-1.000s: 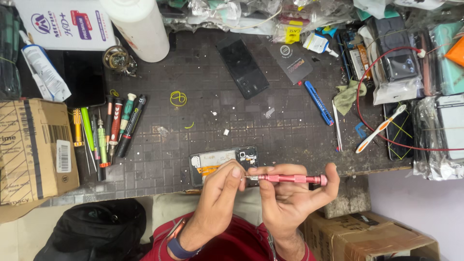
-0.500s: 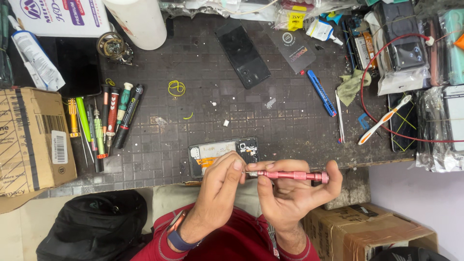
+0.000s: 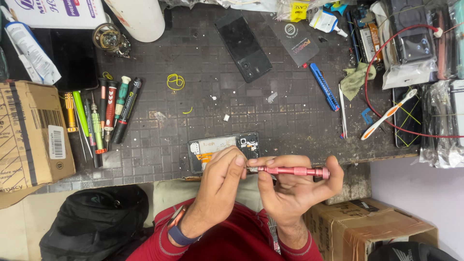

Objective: The person uses a red precision screwdriver to remove multiple screws from a disassembled smartphone chassis on a cluttered workbench. They place the screws on the table and continue unscrewing components from the device's internal frame.

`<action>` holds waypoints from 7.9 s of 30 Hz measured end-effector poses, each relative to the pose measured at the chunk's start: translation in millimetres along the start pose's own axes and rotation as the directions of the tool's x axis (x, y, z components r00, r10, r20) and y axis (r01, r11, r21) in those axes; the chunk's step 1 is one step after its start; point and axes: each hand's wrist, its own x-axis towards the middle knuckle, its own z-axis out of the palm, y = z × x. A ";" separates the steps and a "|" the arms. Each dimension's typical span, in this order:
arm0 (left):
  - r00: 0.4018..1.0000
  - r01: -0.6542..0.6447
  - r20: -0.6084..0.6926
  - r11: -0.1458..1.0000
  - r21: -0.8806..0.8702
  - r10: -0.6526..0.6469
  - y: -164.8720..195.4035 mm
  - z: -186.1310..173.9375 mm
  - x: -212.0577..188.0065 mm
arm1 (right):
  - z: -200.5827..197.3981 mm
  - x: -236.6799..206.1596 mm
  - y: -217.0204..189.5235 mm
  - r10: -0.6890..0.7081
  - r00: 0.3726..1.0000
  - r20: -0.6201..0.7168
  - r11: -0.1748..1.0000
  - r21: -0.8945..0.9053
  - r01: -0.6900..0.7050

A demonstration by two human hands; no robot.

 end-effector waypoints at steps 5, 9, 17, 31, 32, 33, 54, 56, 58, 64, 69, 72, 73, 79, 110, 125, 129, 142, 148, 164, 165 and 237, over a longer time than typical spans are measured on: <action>0.999 -0.033 -0.005 0.999 0.034 0.033 -0.2 0.6 0.3 | -0.5 3.5 -4.0 -0.087 0.994 0.059 0.986 -0.137 0.095; 0.998 -0.057 -0.014 0.995 0.079 0.058 0.8 0.1 0.0 | -1.1 3.2 -3.9 -0.106 0.992 0.073 0.979 -0.167 0.117; 0.994 -0.105 -0.032 0.994 0.007 0.105 -1.5 -5.1 -2.4 | -13.0 -8.7 10.0 0.062 0.996 -0.060 0.997 0.049 -0.059; 0.954 -0.233 0.000 0.739 0.633 0.301 -48.6 -10.0 -9.7 | -28.8 0.9 102.4 -0.065 0.997 0.040 0.978 -0.195 0.072; 0.950 -0.251 0.018 0.726 0.641 0.313 -50.9 -9.4 -10.7 | -28.3 0.9 104.8 -0.085 0.994 0.071 0.978 -0.186 0.097; 0.945 -0.269 0.036 0.712 0.648 0.324 -52.9 -8.9 -11.8 | -28.0 0.5 106.1 -0.104 0.989 0.101 0.977 -0.177 0.121; 0.938 -0.278 0.051 0.656 0.702 0.343 -63.7 -6.2 -12.3 | -24.4 8.8 101.2 -0.181 0.931 0.316 0.951 -0.185 0.247; 0.939 -0.275 0.050 0.654 0.705 0.340 -63.9 -6.1 -12.5 | -23.7 12.2 98.4 -0.203 0.916 0.346 0.941 -0.191 0.280; 0.939 -0.275 0.048 0.655 0.704 0.342 -64.4 -6.6 -12.6 | -23.6 17.3 91.9 -0.206 0.904 0.376 0.938 -0.186 0.291; 0.936 -0.280 0.046 0.660 0.697 0.349 -65.8 -8.6 -14.1 | -31.1 54.1 48.4 -0.113 0.884 0.453 0.842 -0.428 0.328; 0.936 -0.278 0.036 0.672 0.686 0.351 -64.6 -8.6 -13.7 | -21.8 94.1 7.0 0.041 0.701 0.712 0.710 -0.514 0.481; 0.933 -0.279 0.032 0.663 0.694 0.360 -63.0 -8.3 -12.8 | -12.4 105.5 -14.4 0.242 0.591 0.770 0.599 -0.598 0.533; 0.933 -0.281 0.035 0.665 0.692 0.358 -62.8 -8.4 -12.8 | -11.4 107.4 -20.6 0.254 0.592 0.765 0.627 -0.596 0.502; 0.932 -0.282 0.037 0.659 0.698 0.360 -62.3 -10.0 -11.8 | -13.3 117.3 -26.6 0.440 0.525 0.729 0.405 -0.682 0.609; 0.927 -0.294 0.046 0.643 0.707 0.373 -63.1 -12.1 -13.2 | -9.1 125.7 -30.1 0.386 0.490 0.782 0.421 -0.621 0.661; 0.928 -0.292 0.036 0.664 0.688 0.371 -44.6 -15.7 -4.2 | -7.2 127.0 -36.3 0.521 0.517 0.679 0.334 -0.720 0.608; 0.928 -0.287 0.022 0.675 0.679 0.372 -41.3 -16.2 -2.9 | -5.1 123.8 -35.7 0.501 0.542 0.675 0.399 -0.735 0.548; 0.924 -0.305 0.040 0.667 0.680 0.381 -47.6 -17.3 -2.3 | -1.7 119.1 -28.6 0.508 0.611 0.607 0.286 -0.788 0.545; 0.922 -0.305 0.038 0.660 0.686 0.386 -48.4 -17.6 -1.7 | -9.1 119.9 -28.6 0.338 0.623 0.705 0.484 -0.698 0.528; 0.922 -0.302 0.042 0.648 0.699 0.384 -50.0 -13.7 -0.2 | -12.5 114.3 -26.3 0.552 0.526 0.647 0.342 -0.751 0.565; 0.922 -0.305 0.044 0.650 0.696 0.386 -50.2 -13.8 -0.2 | -11.7 113.4 -25.6 0.590 0.516 0.621 0.297 -0.761 0.576; 0.946 -0.150 -0.164 0.829 0.539 0.278 -22.2 -44.0 22.5 | -10.0 26.8 54.0 -0.007 0.946 0.324 0.889 -0.432 0.155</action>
